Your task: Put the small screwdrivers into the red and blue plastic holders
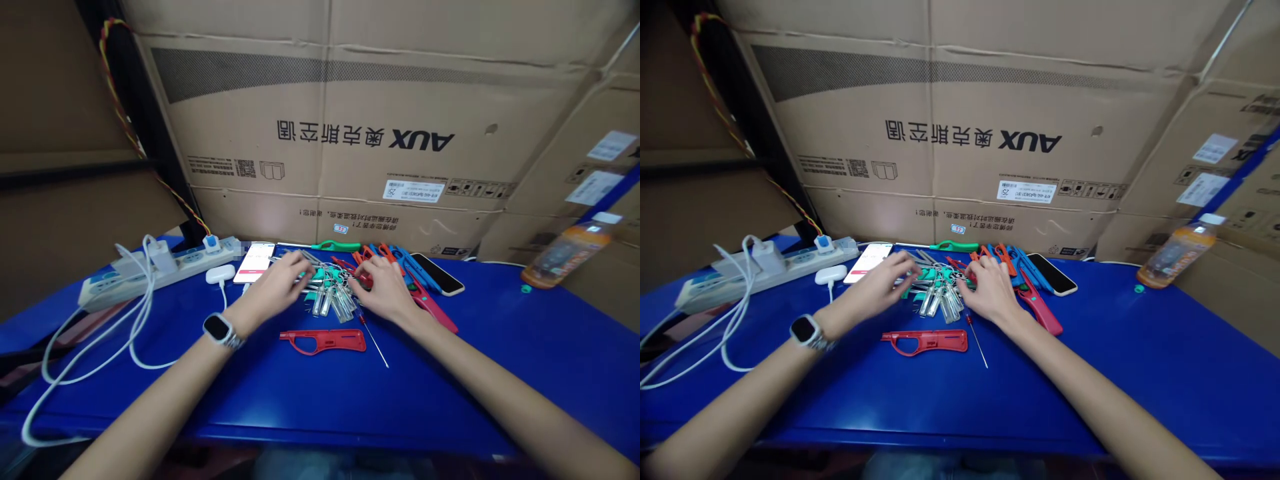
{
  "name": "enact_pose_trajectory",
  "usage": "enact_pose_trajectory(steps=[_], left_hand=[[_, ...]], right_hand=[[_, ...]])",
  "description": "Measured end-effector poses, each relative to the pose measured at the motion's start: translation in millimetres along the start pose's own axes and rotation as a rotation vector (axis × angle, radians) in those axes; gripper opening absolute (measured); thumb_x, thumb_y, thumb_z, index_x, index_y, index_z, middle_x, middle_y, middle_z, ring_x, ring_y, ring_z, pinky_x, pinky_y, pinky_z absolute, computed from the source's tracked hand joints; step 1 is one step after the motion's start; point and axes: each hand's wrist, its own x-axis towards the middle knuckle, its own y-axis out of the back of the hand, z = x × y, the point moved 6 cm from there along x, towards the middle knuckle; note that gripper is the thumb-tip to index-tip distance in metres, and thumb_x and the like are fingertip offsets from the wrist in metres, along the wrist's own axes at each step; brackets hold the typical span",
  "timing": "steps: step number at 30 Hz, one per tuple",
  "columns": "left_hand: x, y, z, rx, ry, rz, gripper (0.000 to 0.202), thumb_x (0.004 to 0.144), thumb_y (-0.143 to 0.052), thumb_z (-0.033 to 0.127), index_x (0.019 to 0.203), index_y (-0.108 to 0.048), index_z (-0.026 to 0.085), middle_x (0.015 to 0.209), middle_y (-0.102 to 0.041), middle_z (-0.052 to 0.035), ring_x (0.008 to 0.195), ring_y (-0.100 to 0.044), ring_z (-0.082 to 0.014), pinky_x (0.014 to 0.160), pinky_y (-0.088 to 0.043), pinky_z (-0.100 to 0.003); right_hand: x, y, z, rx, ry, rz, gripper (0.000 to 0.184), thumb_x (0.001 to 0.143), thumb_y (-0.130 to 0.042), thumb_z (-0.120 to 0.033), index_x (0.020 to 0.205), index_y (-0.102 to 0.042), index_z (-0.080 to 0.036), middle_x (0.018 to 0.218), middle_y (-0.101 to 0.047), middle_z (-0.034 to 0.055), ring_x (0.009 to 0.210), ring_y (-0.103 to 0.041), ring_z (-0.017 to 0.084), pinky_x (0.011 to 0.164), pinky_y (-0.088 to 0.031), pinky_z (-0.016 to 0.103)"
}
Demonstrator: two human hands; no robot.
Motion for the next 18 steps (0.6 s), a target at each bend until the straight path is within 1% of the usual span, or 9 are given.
enact_pose_trajectory(steps=[2,3,5,7,9,11,13,16,18], left_hand=[[24,-1.1,-14,0.17,0.019,-0.077,0.025,0.092,-0.042,0.011,0.105,-0.063,0.015,0.104,-0.059,-0.0118,0.097,-0.055,-0.0245,0.085,-0.046,-0.037],[35,-3.9,-21,0.241,0.029,-0.139,0.031,0.09,-0.042,0.008,0.11,-0.063,0.015,0.107,-0.06,-0.0129,0.1,-0.055,-0.0261,0.087,-0.045,-0.038],[56,-13.8,-30,0.304,0.037,-0.287,0.036,0.086,-0.047,0.008,0.116,-0.064,0.018,0.115,-0.061,-0.0138,0.107,-0.054,-0.0284,0.088,-0.045,-0.039],[71,-22.9,-35,0.294,0.024,-0.362,0.032,0.081,-0.057,0.01,0.107,-0.071,0.023,0.11,-0.066,-0.0102,0.106,-0.057,-0.028,0.086,-0.046,-0.036],[82,-31.6,-40,0.279,0.023,-0.412,0.028,0.075,-0.065,0.013,0.099,-0.074,0.025,0.103,-0.069,-0.0074,0.101,-0.06,-0.0267,0.081,-0.046,-0.032],[88,-36.5,-45,0.267,0.03,-0.432,0.025,0.072,-0.069,0.017,0.095,-0.075,0.025,0.099,-0.07,-0.006,0.096,-0.062,-0.0251,0.078,-0.046,-0.03],[90,-35.5,-46,0.256,0.034,-0.426,0.021,0.072,-0.071,0.023,0.093,-0.075,0.025,0.098,-0.07,-0.0057,0.095,-0.063,-0.0242,0.077,-0.046,-0.028],[87,-23.7,-40,0.24,0.026,-0.384,0.02,0.079,-0.067,0.033,0.097,-0.072,0.024,0.098,-0.07,-0.0065,0.093,-0.064,-0.0246,0.077,-0.045,-0.029],[82,-12.2,-32,0.227,0.019,-0.332,0.021,0.086,-0.061,0.034,0.102,-0.07,0.022,0.098,-0.07,-0.0073,0.09,-0.064,-0.024,0.076,-0.044,-0.03]], right_hand=[[1,-4,-12,0.009,0.024,-0.019,0.027,0.083,-0.062,-0.044,0.072,-0.061,-0.02,0.083,-0.06,0.0068,0.089,-0.055,0.027,0.079,-0.033,0.039],[2,-6,-17,0.007,0.03,-0.022,0.029,0.083,-0.063,-0.046,0.071,-0.06,-0.019,0.081,-0.06,0.0067,0.088,-0.054,0.026,0.079,-0.033,0.04],[4,-10,-23,0.008,0.021,-0.024,0.029,0.082,-0.064,-0.045,0.069,-0.06,-0.019,0.08,-0.059,0.0066,0.085,-0.053,0.025,0.078,-0.032,0.039],[4,-14,-24,0.021,-0.001,-0.03,0.027,0.082,-0.064,-0.043,0.07,-0.061,-0.019,0.08,-0.059,0.0064,0.083,-0.052,0.024,0.077,-0.032,0.038],[3,-17,-23,0.04,-0.016,-0.04,0.025,0.083,-0.065,-0.041,0.071,-0.061,-0.019,0.081,-0.059,0.0063,0.084,-0.052,0.024,0.077,-0.031,0.037],[0,-19,-21,0.061,-0.022,-0.051,0.024,0.083,-0.064,-0.039,0.072,-0.062,-0.019,0.082,-0.059,0.006,0.086,-0.052,0.024,0.077,-0.031,0.037],[-2,-19,-18,0.084,-0.031,-0.062,0.022,0.084,-0.064,-0.038,0.073,-0.062,-0.019,0.083,-0.06,0.0057,0.086,-0.053,0.023,0.078,-0.031,0.037],[-4,-17,-14,0.126,-0.053,-0.066,0.018,0.084,-0.063,-0.032,0.073,-0.062,-0.019,0.083,-0.062,0.0043,0.084,-0.053,0.021,0.079,-0.031,0.036],[-4,-14,-12,0.157,-0.068,-0.059,0.014,0.083,-0.061,-0.027,0.072,-0.061,-0.019,0.08,-0.062,0.003,0.083,-0.054,0.02,0.08,-0.032,0.036]])
